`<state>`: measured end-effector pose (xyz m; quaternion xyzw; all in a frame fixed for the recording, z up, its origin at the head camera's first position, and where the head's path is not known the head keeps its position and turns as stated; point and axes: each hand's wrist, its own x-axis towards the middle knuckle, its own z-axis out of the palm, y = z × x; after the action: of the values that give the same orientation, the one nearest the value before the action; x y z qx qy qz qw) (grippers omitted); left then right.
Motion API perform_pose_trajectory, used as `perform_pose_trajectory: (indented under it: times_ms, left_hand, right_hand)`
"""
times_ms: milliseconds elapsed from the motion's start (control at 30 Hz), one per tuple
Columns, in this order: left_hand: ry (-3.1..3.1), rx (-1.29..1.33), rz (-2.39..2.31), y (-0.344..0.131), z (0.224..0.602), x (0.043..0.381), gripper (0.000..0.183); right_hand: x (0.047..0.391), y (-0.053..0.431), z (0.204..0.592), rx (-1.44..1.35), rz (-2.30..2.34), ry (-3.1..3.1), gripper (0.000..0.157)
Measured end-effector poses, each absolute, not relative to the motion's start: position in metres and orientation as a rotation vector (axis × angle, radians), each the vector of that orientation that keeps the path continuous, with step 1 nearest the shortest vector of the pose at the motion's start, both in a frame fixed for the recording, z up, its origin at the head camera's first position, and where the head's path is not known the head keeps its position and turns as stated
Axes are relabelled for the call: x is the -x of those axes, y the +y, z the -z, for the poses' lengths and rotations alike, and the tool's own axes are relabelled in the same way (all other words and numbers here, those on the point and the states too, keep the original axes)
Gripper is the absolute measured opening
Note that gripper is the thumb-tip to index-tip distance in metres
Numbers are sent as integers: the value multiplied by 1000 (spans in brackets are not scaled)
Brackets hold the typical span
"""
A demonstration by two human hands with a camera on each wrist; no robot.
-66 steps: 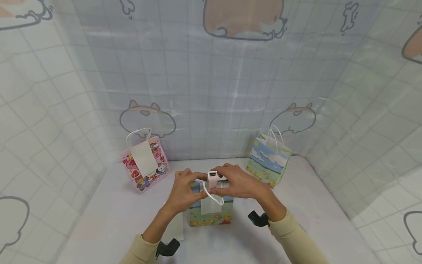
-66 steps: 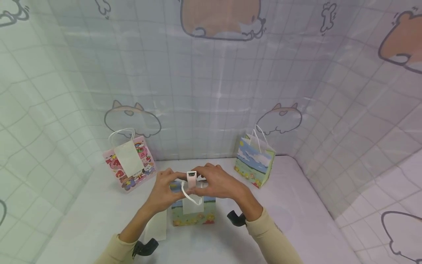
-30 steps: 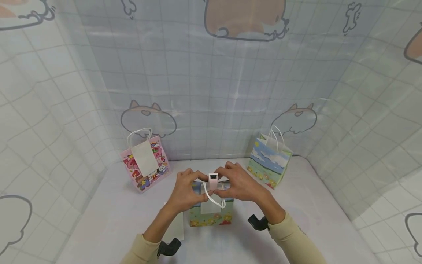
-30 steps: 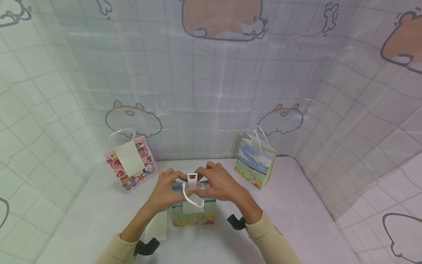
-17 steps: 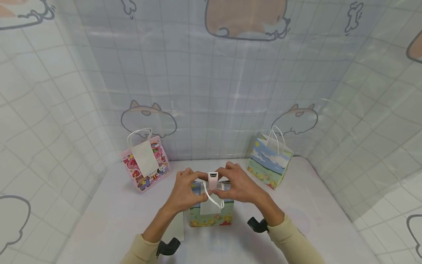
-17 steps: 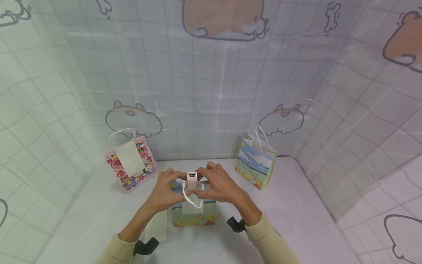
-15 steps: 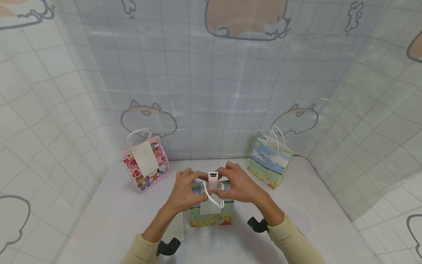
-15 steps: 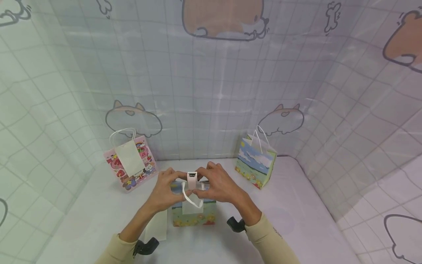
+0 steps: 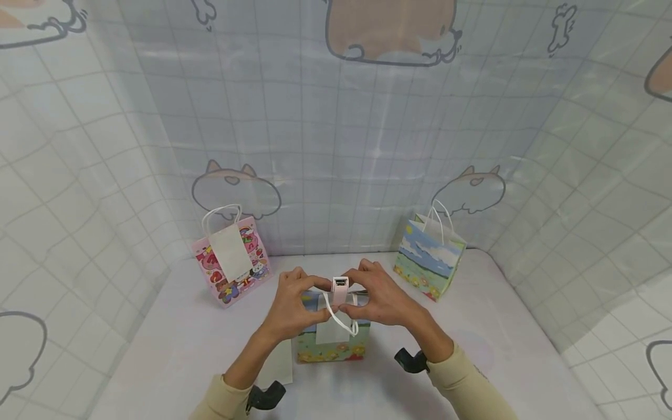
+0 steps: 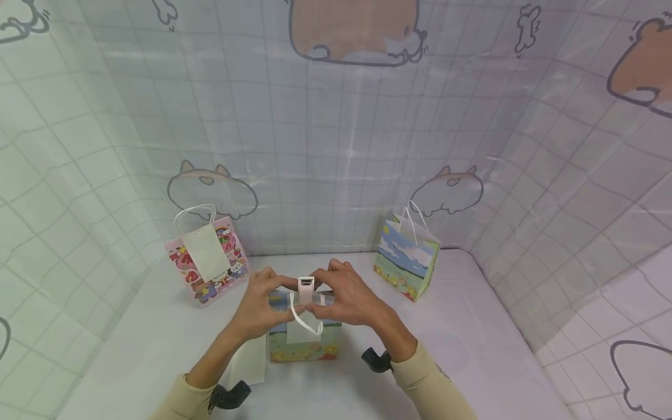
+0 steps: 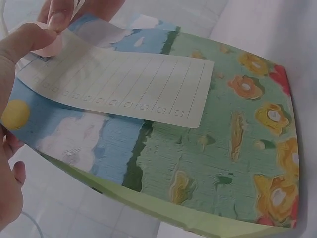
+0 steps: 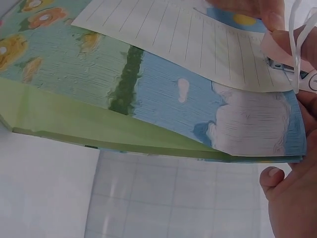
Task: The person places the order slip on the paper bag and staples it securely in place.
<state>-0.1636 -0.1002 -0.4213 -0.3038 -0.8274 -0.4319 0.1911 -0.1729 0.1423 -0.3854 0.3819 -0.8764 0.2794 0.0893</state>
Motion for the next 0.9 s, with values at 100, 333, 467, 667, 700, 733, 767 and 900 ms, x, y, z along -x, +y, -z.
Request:
perform_pose_trajectory:
  times_ms: [100, 333, 467, 667, 700, 733, 767, 900]
  left_hand:
    - [-2311, 866, 1223, -100, 421, 163, 42]
    - [-2234, 912, 1206, -101, 420, 164, 42]
    - [-2272, 903, 1198, -101, 420, 163, 41]
    - [-2298, 902, 1169, -102, 420, 163, 41]
    - [-2297, 902, 1163, -102, 420, 163, 40]
    - [-2297, 900, 1156, -102, 420, 164, 40]
    - [-2299, 896, 1150, -102, 420, 164, 40]
    - [-2314, 879, 1134, -102, 421, 164, 41]
  right_hand:
    - [171, 142, 385, -1136, -821, -2599, 36]
    - [169, 142, 381, -1130, -836, -2599, 36]
    - [169, 142, 381, -1135, -828, -2602, 36]
    - [170, 142, 382, -1131, -819, -2598, 36]
    - [170, 142, 382, -1133, -824, -2594, 36]
    - [171, 142, 382, -1139, -829, -2589, 35]
    - [171, 142, 382, -1146, -835, -2588, 35]
    - [172, 142, 383, -1172, -834, -2598, 34]
